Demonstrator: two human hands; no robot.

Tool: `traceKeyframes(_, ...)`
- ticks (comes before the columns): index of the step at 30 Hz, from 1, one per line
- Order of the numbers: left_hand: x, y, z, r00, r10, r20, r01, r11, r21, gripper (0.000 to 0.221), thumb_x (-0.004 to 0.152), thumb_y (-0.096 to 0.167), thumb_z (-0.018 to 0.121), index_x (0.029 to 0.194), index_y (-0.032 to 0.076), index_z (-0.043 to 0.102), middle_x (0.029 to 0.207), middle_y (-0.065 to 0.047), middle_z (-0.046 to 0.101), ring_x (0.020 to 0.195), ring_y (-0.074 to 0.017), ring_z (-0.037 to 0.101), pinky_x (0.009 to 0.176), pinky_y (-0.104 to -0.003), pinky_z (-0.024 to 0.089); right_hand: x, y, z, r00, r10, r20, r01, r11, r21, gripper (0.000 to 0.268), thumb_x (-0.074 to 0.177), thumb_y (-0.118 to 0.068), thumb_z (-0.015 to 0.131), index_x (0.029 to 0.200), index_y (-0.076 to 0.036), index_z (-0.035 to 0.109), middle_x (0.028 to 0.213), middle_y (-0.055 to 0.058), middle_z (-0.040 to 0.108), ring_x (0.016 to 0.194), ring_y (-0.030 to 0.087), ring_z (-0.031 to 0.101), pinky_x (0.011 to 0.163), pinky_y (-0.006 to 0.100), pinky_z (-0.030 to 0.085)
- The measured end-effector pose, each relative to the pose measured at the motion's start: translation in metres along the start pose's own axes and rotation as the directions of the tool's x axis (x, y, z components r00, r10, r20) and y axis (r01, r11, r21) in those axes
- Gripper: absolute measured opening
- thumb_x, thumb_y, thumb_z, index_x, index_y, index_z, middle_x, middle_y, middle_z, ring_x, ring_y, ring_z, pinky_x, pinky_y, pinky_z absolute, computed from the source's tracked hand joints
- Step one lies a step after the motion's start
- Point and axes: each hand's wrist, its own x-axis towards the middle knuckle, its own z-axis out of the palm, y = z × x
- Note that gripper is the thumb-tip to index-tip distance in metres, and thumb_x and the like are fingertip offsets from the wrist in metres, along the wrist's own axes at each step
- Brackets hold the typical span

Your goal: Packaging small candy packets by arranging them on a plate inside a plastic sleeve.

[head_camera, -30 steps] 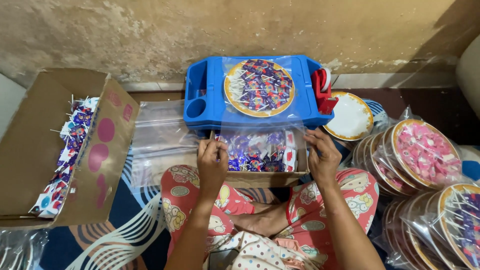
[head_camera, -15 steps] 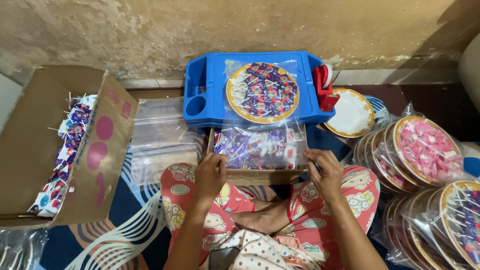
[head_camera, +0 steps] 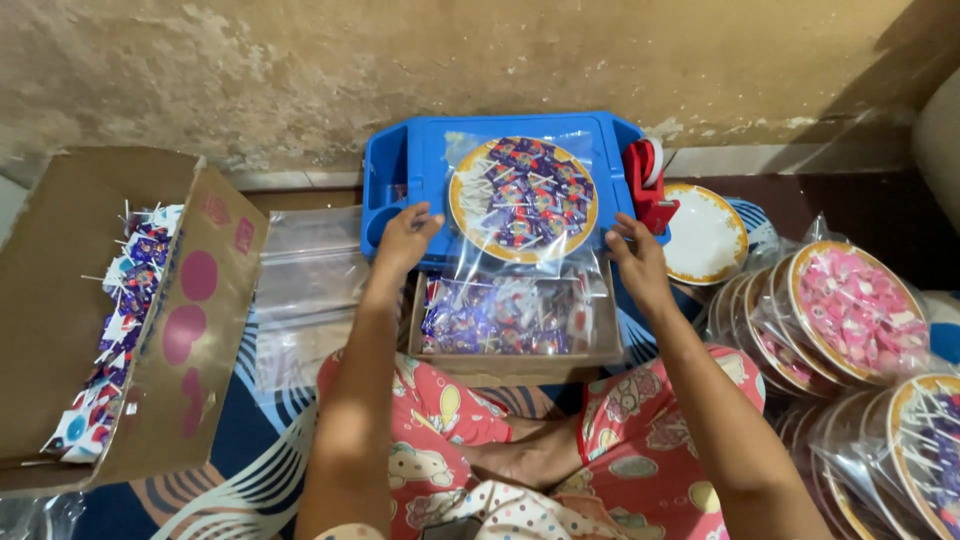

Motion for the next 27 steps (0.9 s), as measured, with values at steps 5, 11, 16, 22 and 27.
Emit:
traceKeyframes(5,0.074,-0.029,0.05,0.986,-0.121,-0.112,0.095,0.972,-0.214,0.051,0.095,0.035,0.073,0.13,-0.001,0.067,0.122,-0.028,0.068,0.111,-0.041,0.069,0.085,-0.05,0.061,0.042,0.01,0.025,0.997,0.072,-0.034,-0.07,0.995,0.072,0.048,0.101,-0.008,0.065,0.146,0.002,0.052,0.118,0.028,0.065,0.102,0.03,0.068,0.08,0.04,0.061)
traceKeyframes(11,0.093,-0.02,0.068,0.964,-0.212,-0.159,0.192,0.972,-0.132,0.039,0.092,0.042,0.066,0.106,0.008,0.079,0.102,-0.02,0.075,0.099,-0.0364,0.073,0.071,-0.05,0.063,0.059,0.014,0.041,0.967,0.23,-0.11,-0.205,0.959,0.197,0.04,0.094,-0.01,0.072,0.132,-0.002,0.065,0.089,0.011,0.071,0.074,0.014,0.067,0.062,0.028,0.06)
traceKeyframes(16,0.08,-0.002,0.073,0.967,-0.253,-0.039,0.212,0.876,-0.434,0.034,0.1,0.029,0.059,0.117,0.0,0.062,0.095,-0.023,0.068,0.084,-0.0315,0.072,0.069,-0.042,0.062,0.064,0.017,0.039,0.959,0.26,-0.111,-0.232,0.948,0.216,0.032,0.089,-0.009,0.077,0.118,0.002,0.073,0.076,0.01,0.065,0.062,0.014,0.063,0.049,0.029,0.056)
traceKeyframes(22,0.042,0.022,0.082,0.972,-0.23,0.052,0.216,0.777,-0.591,0.032,0.104,0.033,0.057,0.119,0.005,0.05,0.102,-0.019,0.064,0.095,-0.0309,0.07,0.079,-0.043,0.06,0.047,-0.013,0.029,0.956,0.255,-0.144,-0.217,0.946,0.24,0.027,0.089,-0.008,0.075,0.116,-0.001,0.075,0.076,0.007,0.065,0.059,0.009,0.06,0.048,0.022,0.053)
traceKeyframes(27,0.025,0.044,0.084,0.99,-0.134,0.048,0.131,0.718,-0.684,0.032,0.105,0.031,0.059,0.127,0.011,0.048,0.1,-0.017,0.065,0.092,-0.0301,0.07,0.083,-0.047,0.06,0.0,-0.091,0.002,0.994,0.027,-0.108,-0.011,0.989,0.148,0.045,0.104,-0.027,0.067,0.144,-0.009,0.057,0.135,0.023,0.063,0.132,0.038,0.057,0.109,0.053,0.045)
